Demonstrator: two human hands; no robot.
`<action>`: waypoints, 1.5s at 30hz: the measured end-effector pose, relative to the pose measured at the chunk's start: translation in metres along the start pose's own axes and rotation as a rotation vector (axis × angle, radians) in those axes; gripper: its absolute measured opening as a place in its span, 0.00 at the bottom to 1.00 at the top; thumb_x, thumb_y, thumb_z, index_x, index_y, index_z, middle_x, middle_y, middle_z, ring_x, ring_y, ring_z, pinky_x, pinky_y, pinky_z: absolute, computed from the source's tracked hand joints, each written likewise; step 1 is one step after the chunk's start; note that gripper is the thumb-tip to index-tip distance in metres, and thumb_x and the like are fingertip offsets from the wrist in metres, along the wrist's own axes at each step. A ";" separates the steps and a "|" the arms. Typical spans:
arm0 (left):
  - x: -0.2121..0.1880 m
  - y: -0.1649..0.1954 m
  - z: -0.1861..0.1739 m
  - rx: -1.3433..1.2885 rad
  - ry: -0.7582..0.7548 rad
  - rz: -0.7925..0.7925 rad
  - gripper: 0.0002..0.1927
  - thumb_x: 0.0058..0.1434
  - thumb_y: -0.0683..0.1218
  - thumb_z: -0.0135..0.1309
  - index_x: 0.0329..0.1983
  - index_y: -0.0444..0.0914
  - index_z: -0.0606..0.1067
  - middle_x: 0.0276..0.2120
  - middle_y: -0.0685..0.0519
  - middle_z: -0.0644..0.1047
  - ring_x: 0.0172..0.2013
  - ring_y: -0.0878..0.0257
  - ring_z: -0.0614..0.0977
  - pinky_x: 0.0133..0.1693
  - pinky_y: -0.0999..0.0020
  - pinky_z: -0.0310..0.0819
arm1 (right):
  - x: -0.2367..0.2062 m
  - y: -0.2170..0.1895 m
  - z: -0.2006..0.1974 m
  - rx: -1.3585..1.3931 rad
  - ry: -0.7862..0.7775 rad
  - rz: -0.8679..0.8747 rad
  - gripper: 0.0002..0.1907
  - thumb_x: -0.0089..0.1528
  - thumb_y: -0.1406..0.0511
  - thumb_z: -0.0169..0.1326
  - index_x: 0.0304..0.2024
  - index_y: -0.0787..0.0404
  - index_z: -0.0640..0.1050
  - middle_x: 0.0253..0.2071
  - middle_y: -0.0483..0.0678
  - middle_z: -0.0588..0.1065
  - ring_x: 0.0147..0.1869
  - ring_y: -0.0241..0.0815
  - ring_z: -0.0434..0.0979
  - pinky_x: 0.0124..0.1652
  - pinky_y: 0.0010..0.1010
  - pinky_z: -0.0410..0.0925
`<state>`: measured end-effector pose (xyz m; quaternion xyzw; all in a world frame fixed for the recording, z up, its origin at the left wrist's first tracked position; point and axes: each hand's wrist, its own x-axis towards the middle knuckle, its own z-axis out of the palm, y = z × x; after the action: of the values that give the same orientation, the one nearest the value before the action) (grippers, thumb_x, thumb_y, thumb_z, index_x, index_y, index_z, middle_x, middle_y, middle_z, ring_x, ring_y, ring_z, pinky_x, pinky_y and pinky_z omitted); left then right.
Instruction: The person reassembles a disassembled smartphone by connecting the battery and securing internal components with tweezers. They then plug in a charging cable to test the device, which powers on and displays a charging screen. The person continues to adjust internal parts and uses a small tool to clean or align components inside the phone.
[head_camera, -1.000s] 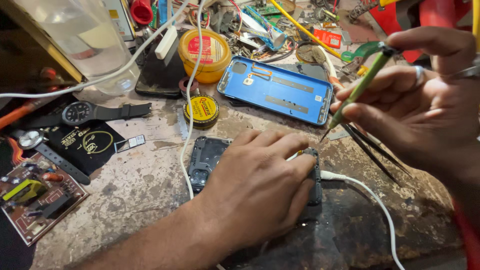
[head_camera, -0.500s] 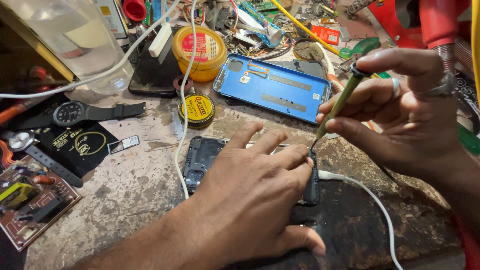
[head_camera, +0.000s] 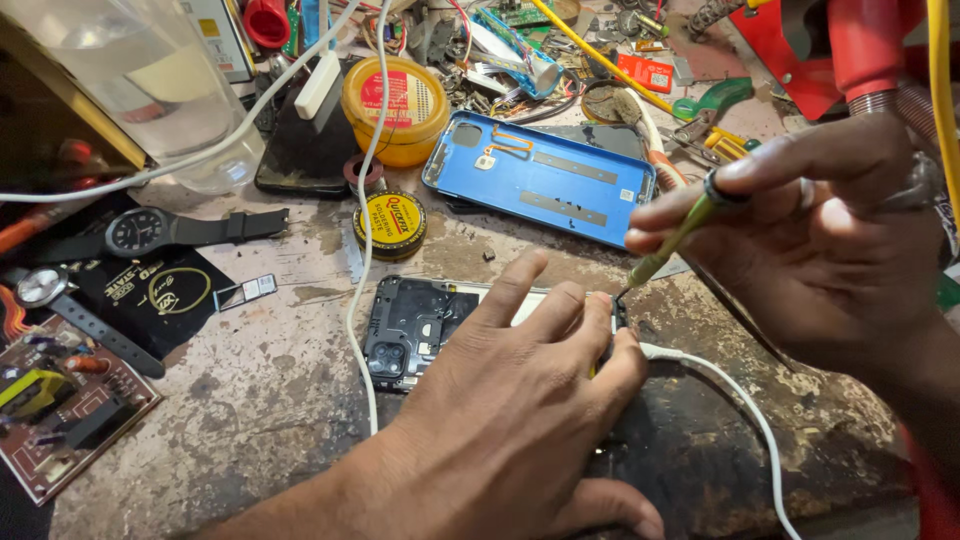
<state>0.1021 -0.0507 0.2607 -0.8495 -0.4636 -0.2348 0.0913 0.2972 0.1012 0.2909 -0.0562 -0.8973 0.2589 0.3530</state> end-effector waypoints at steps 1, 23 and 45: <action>0.000 0.001 0.000 -0.017 -0.005 -0.004 0.53 0.47 0.79 0.50 0.51 0.27 0.74 0.50 0.34 0.76 0.59 0.42 0.74 0.67 0.41 0.53 | 0.000 -0.001 0.000 -0.021 0.018 -0.013 0.27 0.64 0.78 0.56 0.57 0.59 0.57 0.47 0.53 0.70 0.50 0.49 0.85 0.49 0.36 0.80; -0.008 0.022 0.024 0.213 -0.013 -0.034 0.32 0.56 0.56 0.52 0.57 0.30 0.74 0.58 0.34 0.75 0.56 0.51 0.75 0.60 0.54 0.60 | -0.003 0.004 -0.002 0.012 -0.054 0.110 0.34 0.60 0.77 0.61 0.55 0.57 0.52 0.51 0.53 0.68 0.52 0.45 0.85 0.47 0.33 0.80; -0.020 0.036 0.044 0.538 0.068 -0.127 0.28 0.63 0.54 0.43 0.58 0.31 0.76 0.60 0.37 0.77 0.45 0.61 0.72 0.53 0.54 0.54 | 0.002 0.010 0.006 0.036 -0.121 0.139 0.36 0.58 0.76 0.62 0.54 0.52 0.52 0.47 0.54 0.68 0.52 0.44 0.87 0.46 0.30 0.80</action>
<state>0.1366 -0.0686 0.2148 -0.7557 -0.5581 -0.1368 0.3140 0.2907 0.1077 0.2836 -0.0962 -0.9062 0.3017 0.2803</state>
